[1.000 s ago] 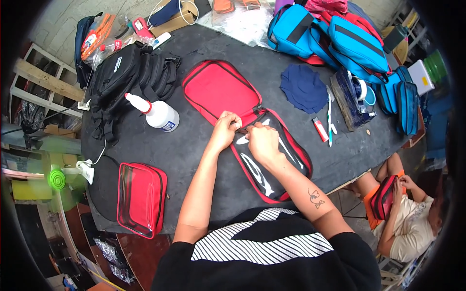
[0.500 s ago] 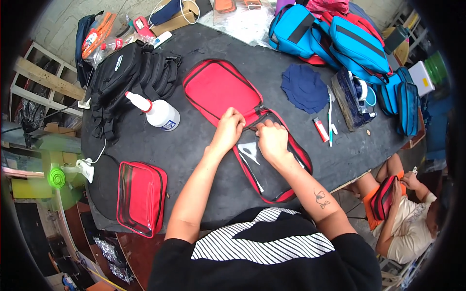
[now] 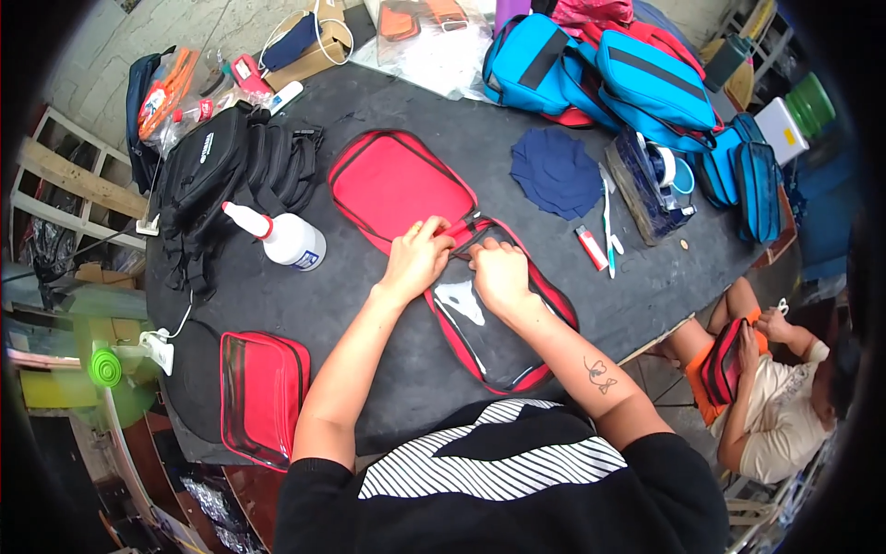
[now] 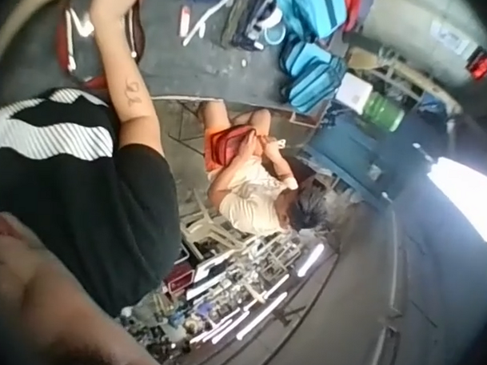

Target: Cleaning and inspecting small plastic-windowed bags using a cloth and cleaning spray.

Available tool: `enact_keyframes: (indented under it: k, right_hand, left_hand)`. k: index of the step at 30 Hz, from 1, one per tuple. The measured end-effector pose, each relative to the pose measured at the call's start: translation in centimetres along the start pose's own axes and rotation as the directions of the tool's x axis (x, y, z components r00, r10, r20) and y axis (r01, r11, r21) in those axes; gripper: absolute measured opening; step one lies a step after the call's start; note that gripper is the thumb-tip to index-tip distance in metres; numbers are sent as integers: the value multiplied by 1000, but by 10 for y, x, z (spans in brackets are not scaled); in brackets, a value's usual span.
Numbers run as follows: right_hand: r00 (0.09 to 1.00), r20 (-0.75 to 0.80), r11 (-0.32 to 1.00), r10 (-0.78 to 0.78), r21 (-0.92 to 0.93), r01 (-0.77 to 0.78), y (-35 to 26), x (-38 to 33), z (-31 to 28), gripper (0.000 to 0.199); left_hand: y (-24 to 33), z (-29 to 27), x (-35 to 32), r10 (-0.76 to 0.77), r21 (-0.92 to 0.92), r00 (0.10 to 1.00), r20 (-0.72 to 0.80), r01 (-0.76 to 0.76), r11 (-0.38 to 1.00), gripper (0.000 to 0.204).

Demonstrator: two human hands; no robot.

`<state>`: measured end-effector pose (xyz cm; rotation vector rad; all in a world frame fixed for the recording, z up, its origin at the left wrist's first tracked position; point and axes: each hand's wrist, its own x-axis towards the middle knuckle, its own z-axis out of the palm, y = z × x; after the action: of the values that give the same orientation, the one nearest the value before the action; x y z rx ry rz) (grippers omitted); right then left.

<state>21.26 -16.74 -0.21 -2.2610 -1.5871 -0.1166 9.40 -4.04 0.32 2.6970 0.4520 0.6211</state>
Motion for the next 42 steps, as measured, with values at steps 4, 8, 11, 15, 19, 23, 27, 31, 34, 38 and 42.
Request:
enact_keyframes:
  k: [4, 8, 11, 15, 19, 23, 27, 31, 34, 38, 42]
  right_hand:
    - [1000, 20, 1000, 8, -2, -8, 1, -1, -1, 8]
    - [998, 65, 1000, 21, 12, -22, 1, 2, -4, 10]
    - [999, 46, 1000, 12, 7, -12, 1, 4, -7, 12]
    - [1000, 11, 1000, 17, -5, -16, -2, 5, -9, 13]
    - [1000, 12, 1000, 20, -22, -20, -3, 7, -7, 14]
    - [1000, -15, 1000, 23, 14, -22, -2, 5, -1, 14]
    - [999, -27, 1000, 20, -4, -21, -3, 7, 5, 14]
    - [999, -13, 997, 38, 68, -37, 2, 6, 4, 12]
    - [993, -53, 978, 101, 188, -90, 8, -3, -5, 15]
    - [994, 0, 981, 110, 159, -109, 24, -23, 0, 35]
    - [972, -83, 902, 219, 396, -170, 16, -10, -12, 41]
  left_hand:
    - [1, 4, 0, 17, 47, 1000, -26, -15, 999, 11]
    - [1, 13, -3, 10, 78, 999, -40, -7, 997, 12]
    - [-4, 19, -4, 11, 51, 998, -54, -8, 999, 16]
    - [-5, 22, -6, -5, -55, 997, -81, 1, 998, 18]
    - [-7, 24, -6, -12, -87, 994, -111, 2, 996, 17]
    - [-6, 24, -7, -23, -118, 992, -121, 9, 993, 16]
    - [-7, 26, -6, -9, -122, 990, -143, -9, 992, 16]
    - [-8, 18, -6, -8, -138, 994, -113, -8, 990, 16]
    - [2, -1, -1, -119, -358, 992, 32, 123, 926, 14]
    - [106, -51, 24, 30, -471, 941, -337, -196, 860, 12]
    - [196, -43, 20, 510, -228, 797, -324, -589, 775, 25]
